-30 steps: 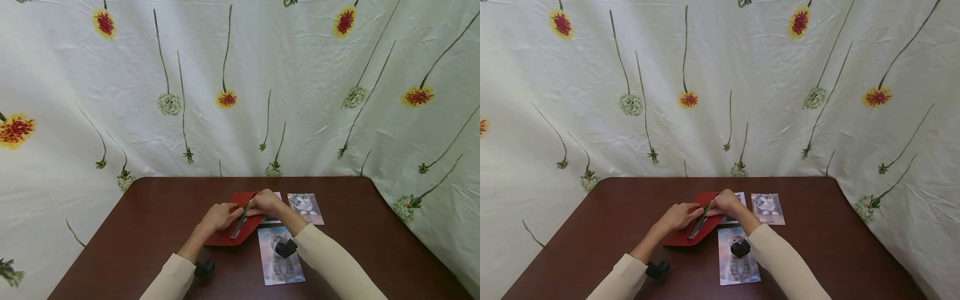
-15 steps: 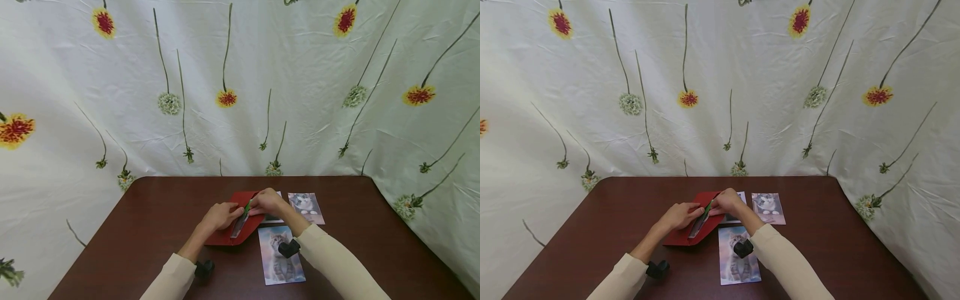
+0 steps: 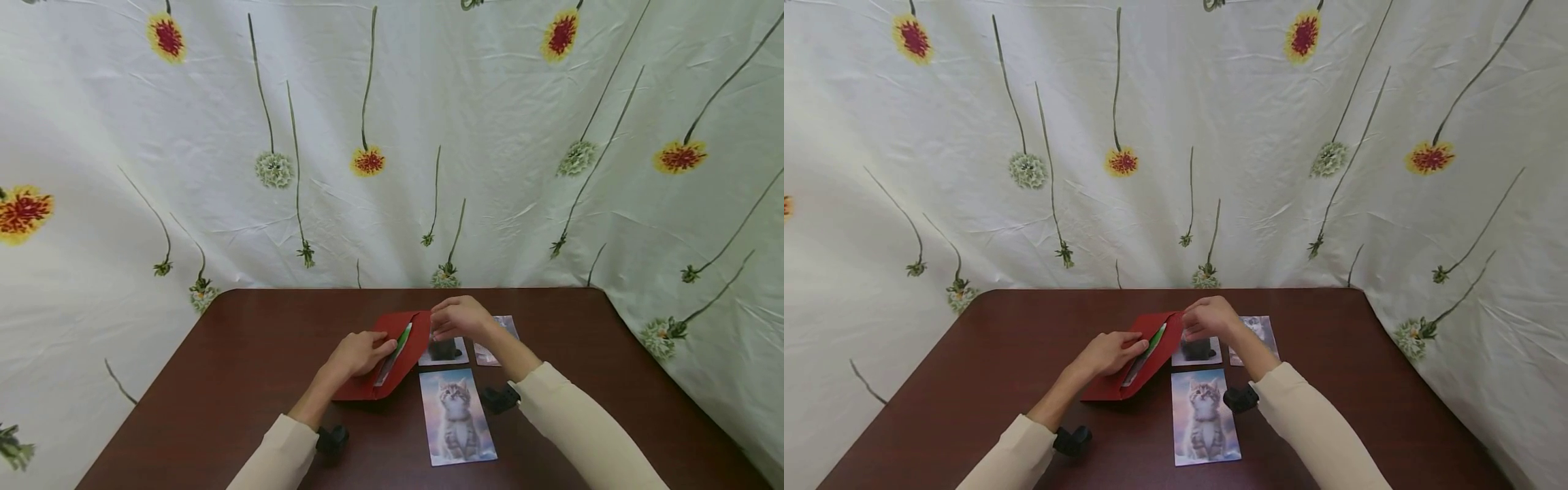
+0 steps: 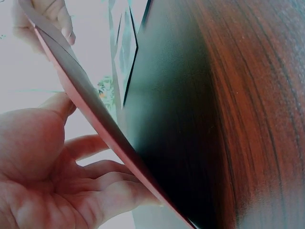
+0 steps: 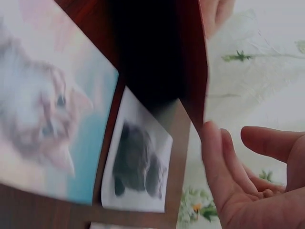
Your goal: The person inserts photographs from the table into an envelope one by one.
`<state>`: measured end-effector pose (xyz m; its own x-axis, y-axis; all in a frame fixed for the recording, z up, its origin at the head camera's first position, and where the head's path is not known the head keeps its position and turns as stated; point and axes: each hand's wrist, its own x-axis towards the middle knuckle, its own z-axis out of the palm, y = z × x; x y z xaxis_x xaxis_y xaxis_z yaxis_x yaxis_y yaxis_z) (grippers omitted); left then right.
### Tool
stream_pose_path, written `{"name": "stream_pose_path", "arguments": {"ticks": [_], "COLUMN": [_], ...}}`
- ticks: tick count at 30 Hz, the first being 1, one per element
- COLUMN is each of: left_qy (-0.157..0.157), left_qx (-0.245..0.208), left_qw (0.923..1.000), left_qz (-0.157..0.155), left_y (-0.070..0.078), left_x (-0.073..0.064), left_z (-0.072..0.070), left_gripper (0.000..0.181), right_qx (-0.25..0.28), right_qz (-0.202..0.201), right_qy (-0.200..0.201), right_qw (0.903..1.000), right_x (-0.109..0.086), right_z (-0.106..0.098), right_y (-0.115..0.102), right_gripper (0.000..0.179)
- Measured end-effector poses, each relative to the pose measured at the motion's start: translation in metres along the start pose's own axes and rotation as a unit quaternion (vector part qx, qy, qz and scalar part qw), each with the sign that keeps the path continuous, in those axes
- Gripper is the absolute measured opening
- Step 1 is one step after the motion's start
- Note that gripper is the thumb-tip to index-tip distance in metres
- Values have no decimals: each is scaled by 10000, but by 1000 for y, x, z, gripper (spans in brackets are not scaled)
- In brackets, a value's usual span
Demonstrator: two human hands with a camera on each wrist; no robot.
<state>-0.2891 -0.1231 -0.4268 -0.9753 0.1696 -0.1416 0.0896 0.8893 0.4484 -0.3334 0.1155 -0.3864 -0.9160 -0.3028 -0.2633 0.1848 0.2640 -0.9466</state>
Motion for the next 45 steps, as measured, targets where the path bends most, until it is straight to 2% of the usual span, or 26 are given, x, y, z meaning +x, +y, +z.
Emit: {"name": "stream_pose_path", "arguments": {"ticks": [5, 14, 22, 31, 39, 45], "left_qy": [-23, -55, -42, 4, 6, -5], "left_qx": [1, -55, -73, -67, -86, -27], "left_qw": [10000, 10000, 10000, 10000, 9999, 9999], "left_qz": [35, -26, -35, -3, -129, -100], "left_y": [-1, -2, -2, -3, -3, -1], "left_x": [-1, 0, 0, 0, 0, 0], "left_z": [0, -1, 0, 0, 0, 1], "left_gripper": [57, 57, 57, 57, 58, 59], "right_qx": [-144, -395, -233, -96, -109, -65], "right_qz": [0, 155, 323, 620, 807, 917], "right_qy": [348, 612, 1087, 1423, 1564, 1792], "right_qw": [9993, 9972, 9933, 9878, 9843, 9795], "right_x": [-3, -11, -14, -12, -1, 4], "right_z": [-26, -77, -109, -126, -126, -129], "right_y": [1, 10, 28, 49, 64, 71], "right_gripper": [39, 47, 49, 48, 47, 46]}}
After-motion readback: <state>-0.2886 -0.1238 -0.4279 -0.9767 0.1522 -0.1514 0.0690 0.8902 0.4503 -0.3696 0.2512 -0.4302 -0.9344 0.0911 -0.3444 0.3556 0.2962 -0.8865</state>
